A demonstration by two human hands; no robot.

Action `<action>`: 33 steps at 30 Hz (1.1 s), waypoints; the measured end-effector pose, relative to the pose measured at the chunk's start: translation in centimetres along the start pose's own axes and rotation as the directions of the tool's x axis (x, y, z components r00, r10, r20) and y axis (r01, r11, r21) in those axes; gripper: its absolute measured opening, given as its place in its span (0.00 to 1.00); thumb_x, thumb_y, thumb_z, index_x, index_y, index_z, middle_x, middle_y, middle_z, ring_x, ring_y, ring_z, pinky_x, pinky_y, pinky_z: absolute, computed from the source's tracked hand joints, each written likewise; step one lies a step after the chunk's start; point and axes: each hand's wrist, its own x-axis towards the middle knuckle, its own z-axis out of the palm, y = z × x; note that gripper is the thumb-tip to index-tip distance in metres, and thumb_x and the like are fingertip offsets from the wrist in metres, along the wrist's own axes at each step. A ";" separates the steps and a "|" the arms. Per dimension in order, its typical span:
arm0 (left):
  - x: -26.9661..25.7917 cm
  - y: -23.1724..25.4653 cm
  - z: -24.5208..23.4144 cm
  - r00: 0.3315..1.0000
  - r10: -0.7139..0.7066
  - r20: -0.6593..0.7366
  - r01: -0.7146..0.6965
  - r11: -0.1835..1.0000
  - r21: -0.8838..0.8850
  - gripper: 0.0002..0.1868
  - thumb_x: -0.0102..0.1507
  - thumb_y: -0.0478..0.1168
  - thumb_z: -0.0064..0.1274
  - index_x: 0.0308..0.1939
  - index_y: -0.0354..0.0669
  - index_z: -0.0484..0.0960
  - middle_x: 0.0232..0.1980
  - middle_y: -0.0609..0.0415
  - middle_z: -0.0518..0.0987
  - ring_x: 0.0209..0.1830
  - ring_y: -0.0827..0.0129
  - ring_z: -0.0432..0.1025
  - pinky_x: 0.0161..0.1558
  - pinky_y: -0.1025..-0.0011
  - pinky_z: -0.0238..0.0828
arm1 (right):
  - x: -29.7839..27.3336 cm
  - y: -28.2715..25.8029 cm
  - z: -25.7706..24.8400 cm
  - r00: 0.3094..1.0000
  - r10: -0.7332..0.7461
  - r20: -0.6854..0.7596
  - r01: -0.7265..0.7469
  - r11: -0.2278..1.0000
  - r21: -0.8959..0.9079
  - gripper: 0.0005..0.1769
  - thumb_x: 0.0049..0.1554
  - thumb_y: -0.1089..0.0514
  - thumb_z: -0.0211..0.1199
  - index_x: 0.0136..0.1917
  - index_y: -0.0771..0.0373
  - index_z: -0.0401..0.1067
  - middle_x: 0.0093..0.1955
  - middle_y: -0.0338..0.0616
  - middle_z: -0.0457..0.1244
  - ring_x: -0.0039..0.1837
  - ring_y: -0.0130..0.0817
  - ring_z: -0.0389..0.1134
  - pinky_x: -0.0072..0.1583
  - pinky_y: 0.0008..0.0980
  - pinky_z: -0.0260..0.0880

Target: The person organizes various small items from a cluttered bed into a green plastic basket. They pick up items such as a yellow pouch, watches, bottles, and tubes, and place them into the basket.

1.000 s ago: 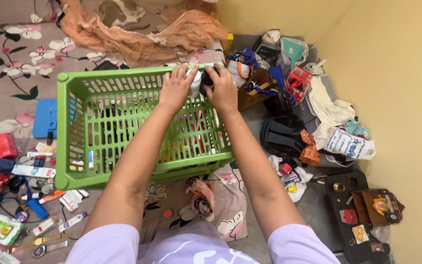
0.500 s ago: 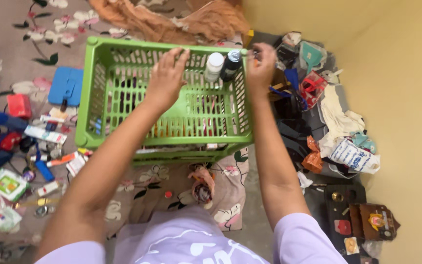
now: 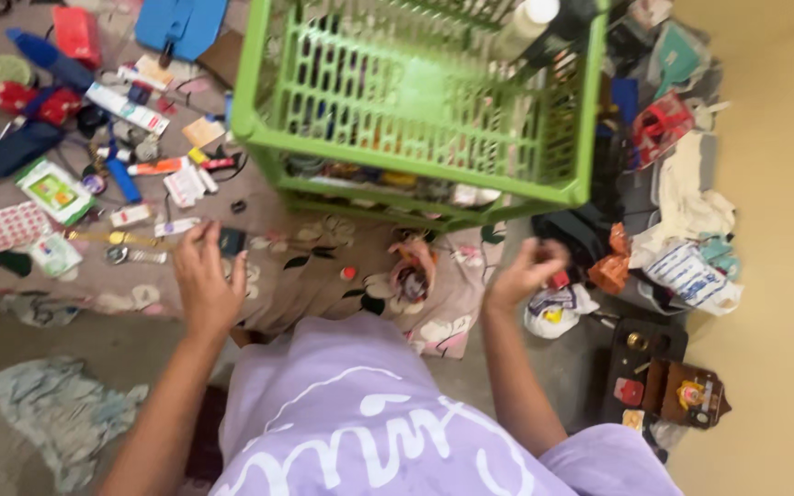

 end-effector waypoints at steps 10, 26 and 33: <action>-5.7 -12.2 -4.4 0.991 -0.093 0.093 0.099 0.993 -0.069 0.27 0.63 0.37 0.61 0.65 0.36 0.75 0.62 0.40 0.72 0.64 0.44 0.66 0.64 0.51 0.62 | -21.8 1.5 7.5 0.828 0.149 0.540 -0.278 0.946 0.165 0.17 0.61 0.65 0.62 0.62 0.64 0.62 0.57 0.40 0.63 0.58 0.28 0.63 0.64 0.27 0.63; -12.4 -23.1 -8.4 0.899 -0.314 0.305 0.350 0.934 -0.073 0.24 0.60 0.38 0.59 0.61 0.38 0.78 0.59 0.42 0.75 0.59 0.45 0.69 0.59 0.54 0.66 | -31.5 6.5 11.8 0.573 0.423 0.702 -0.084 0.882 -0.463 0.10 0.54 0.59 0.70 0.50 0.63 0.77 0.43 0.38 0.70 0.44 0.27 0.70 0.49 0.28 0.69; -13.8 -22.4 -6.6 0.875 -0.410 0.256 0.428 0.904 -0.014 0.24 0.61 0.40 0.59 0.61 0.38 0.78 0.61 0.40 0.74 0.61 0.45 0.69 0.60 0.56 0.67 | -33.1 8.1 17.7 0.184 0.734 0.653 -0.310 0.674 -0.670 0.12 0.55 0.54 0.66 0.50 0.62 0.74 0.40 0.38 0.68 0.37 0.30 0.66 0.40 0.32 0.66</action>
